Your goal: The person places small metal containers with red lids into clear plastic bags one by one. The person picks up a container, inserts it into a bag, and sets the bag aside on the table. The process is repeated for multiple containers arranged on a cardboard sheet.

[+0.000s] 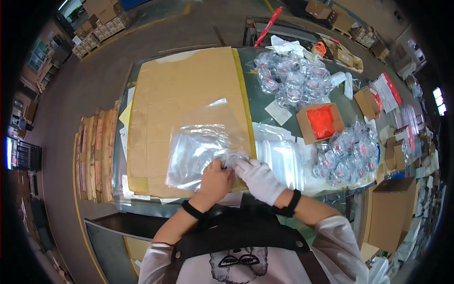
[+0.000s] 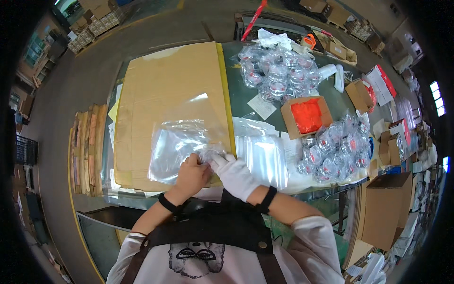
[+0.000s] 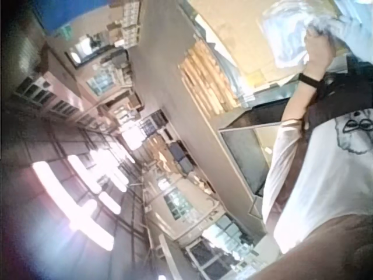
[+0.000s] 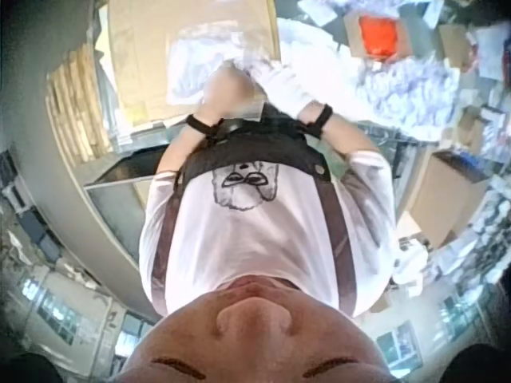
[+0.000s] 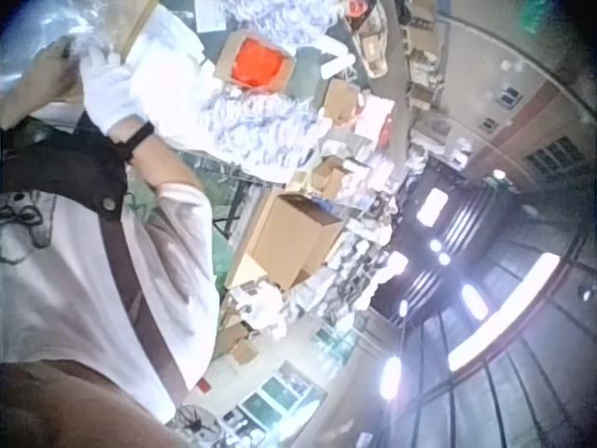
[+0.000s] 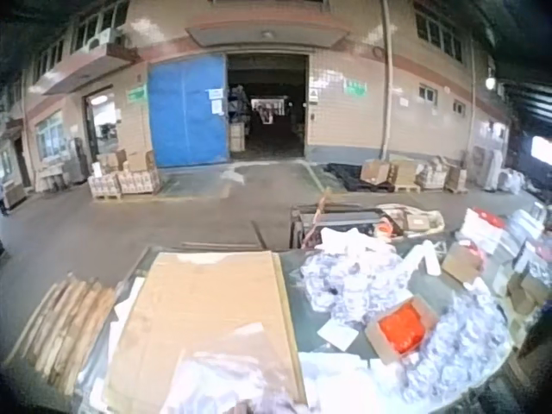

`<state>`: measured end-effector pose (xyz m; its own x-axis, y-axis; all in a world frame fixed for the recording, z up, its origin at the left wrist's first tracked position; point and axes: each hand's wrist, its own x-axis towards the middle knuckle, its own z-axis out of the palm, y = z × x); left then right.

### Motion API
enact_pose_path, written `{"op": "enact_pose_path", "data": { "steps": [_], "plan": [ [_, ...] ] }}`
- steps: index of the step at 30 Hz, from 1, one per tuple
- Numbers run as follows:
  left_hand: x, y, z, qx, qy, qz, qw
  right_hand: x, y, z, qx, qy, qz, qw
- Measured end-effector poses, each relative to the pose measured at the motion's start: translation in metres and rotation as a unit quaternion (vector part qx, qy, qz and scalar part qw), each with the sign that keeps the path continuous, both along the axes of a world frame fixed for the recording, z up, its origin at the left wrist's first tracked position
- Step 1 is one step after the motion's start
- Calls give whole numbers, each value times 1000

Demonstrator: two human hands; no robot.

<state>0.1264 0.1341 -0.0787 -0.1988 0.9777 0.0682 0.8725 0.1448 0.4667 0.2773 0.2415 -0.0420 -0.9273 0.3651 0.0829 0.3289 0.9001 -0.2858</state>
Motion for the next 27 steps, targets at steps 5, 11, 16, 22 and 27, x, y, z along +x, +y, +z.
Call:
{"op": "enact_pose_path", "data": {
  "steps": [5,11,16,22,27],
  "plan": [
    [6,-5,16,64,4,31,997,-21,23,-5,109,-101,109,983],
    [1,-3,16,16,50,-4,999,-25,37,-8,42,-42,107,992],
    [-1,7,3,-20,37,-61,997,-7,20,-18,96,-7,70,993],
    [-59,-13,24,9,-303,-110,946,-24,6,-28,127,-130,-29,983],
    [-134,-9,32,1,-315,81,945,-10,-7,-2,-60,-41,-82,994]
  ]
}}
